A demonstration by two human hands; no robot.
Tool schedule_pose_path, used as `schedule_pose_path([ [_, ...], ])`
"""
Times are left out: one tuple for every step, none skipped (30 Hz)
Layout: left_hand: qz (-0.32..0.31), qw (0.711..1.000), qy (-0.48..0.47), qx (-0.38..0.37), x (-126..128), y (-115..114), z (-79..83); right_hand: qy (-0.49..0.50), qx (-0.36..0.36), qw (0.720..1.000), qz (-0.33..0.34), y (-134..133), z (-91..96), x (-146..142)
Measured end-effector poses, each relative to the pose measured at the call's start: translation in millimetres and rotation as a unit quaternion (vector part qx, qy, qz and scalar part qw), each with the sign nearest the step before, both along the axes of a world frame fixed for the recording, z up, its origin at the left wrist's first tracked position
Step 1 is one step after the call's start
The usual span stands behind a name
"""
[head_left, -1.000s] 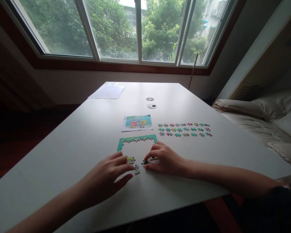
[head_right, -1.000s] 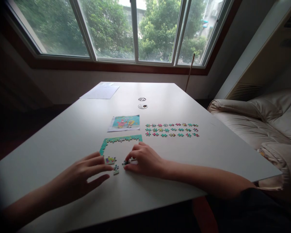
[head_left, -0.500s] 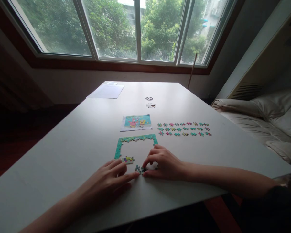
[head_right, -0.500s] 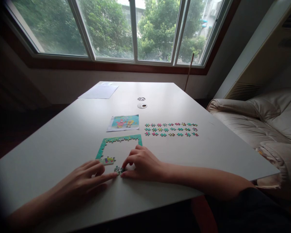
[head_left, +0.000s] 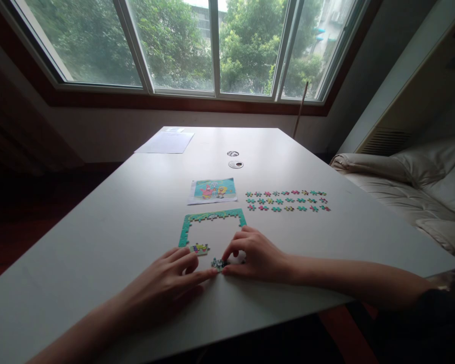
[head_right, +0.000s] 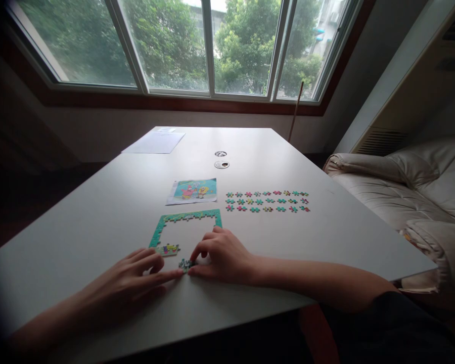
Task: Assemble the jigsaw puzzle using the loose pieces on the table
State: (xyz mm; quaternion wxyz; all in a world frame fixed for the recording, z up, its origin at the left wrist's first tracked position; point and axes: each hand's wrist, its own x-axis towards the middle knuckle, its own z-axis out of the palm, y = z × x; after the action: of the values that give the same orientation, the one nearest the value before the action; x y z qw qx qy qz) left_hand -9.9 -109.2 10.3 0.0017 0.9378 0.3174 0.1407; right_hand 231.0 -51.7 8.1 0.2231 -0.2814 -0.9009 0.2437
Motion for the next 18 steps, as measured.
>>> schedule_pose_path([
  [-0.001, 1.000, 0.003, -0.001, -0.6, -0.1, -0.5, -0.002, 0.000, 1.000, -0.003, -0.2, 0.2, 0.0],
  [0.000, 1.000, 0.007, -0.001, -1.1, -0.2, -1.1, -0.003, 0.000, 1.000, -0.005, -0.4, 0.5, -0.1],
  [0.001, 1.000, 0.008, 0.001, -1.5, -0.4, -1.8, -0.004, 0.000, 1.000, -0.005, -0.5, 0.7, -0.2],
  [0.002, 1.000, 0.009, 0.004, -1.7, -0.5, -2.6, -0.005, -0.001, 1.000, -0.005, -0.6, 1.0, -0.2],
  [0.004, 1.000, 0.008, 0.010, -1.7, -0.7, -3.3, -0.006, -0.001, 1.000, -0.005, -0.7, 1.1, -0.2],
  [0.005, 1.000, 0.006, 0.016, -1.5, -0.9, -3.9, -0.006, -0.002, 1.000, -0.004, -0.6, 1.3, -0.2],
  [0.005, 1.000, 0.004, 0.023, -1.1, -1.2, -4.3, -0.006, -0.001, 1.000, -0.005, -0.6, 1.4, -0.1],
  [0.005, 1.000, 0.003, 0.027, -0.5, -1.5, -4.6, -0.007, -0.001, 1.000, -0.005, -0.6, 1.4, 0.0],
  [0.005, 1.000, 0.004, 0.030, 0.2, -1.8, -4.6, -0.007, 0.000, 1.000, -0.006, -0.6, 1.4, 0.0],
  [0.005, 1.000, 0.007, 0.030, 0.8, -2.3, -4.6, -0.007, 0.001, 1.000, -0.006, -0.7, 1.4, 0.0],
  [0.006, 1.000, 0.010, 0.028, 1.4, -2.7, -4.6, -0.007, 0.003, 1.000, -0.006, -1.0, 1.3, -0.1],
  [0.009, 1.000, 0.016, 0.023, 1.9, -3.2, -4.5, -0.007, 0.004, 1.000, -0.006, -1.3, 1.2, -0.3],
  [0.013, 1.000, 0.022, 0.017, 2.2, -3.6, -4.4, -0.007, 0.005, 1.000, -0.006, -1.8, 1.0, -0.7],
  [0.016, 0.999, 0.027, 0.009, 2.5, -4.0, -4.2, -0.008, 0.007, 1.000, -0.006, -2.2, 0.9, -1.1],
  [0.021, 0.999, 0.031, 0.002, 2.7, -4.2, -4.0, -0.009, 0.010, 1.000, -0.005, -2.4, 0.8, -1.6],
  [0.025, 0.999, 0.033, -0.005, 3.0, -4.4, -3.7, -0.010, 0.013, 1.000, -0.004, -2.3, 1.1, -1.7],
  [0.029, 0.999, 0.034, -0.011, 3.3, -4.6, -3.2, -0.010, 0.017, 1.000, -0.001, -1.7, 1.8, -1.3],
  [0.032, 0.999, 0.034, -0.018, 3.8, -4.6, -2.5, -0.009, 0.020, 1.000, 0.005, -0.6, 3.1, -0.2],
])
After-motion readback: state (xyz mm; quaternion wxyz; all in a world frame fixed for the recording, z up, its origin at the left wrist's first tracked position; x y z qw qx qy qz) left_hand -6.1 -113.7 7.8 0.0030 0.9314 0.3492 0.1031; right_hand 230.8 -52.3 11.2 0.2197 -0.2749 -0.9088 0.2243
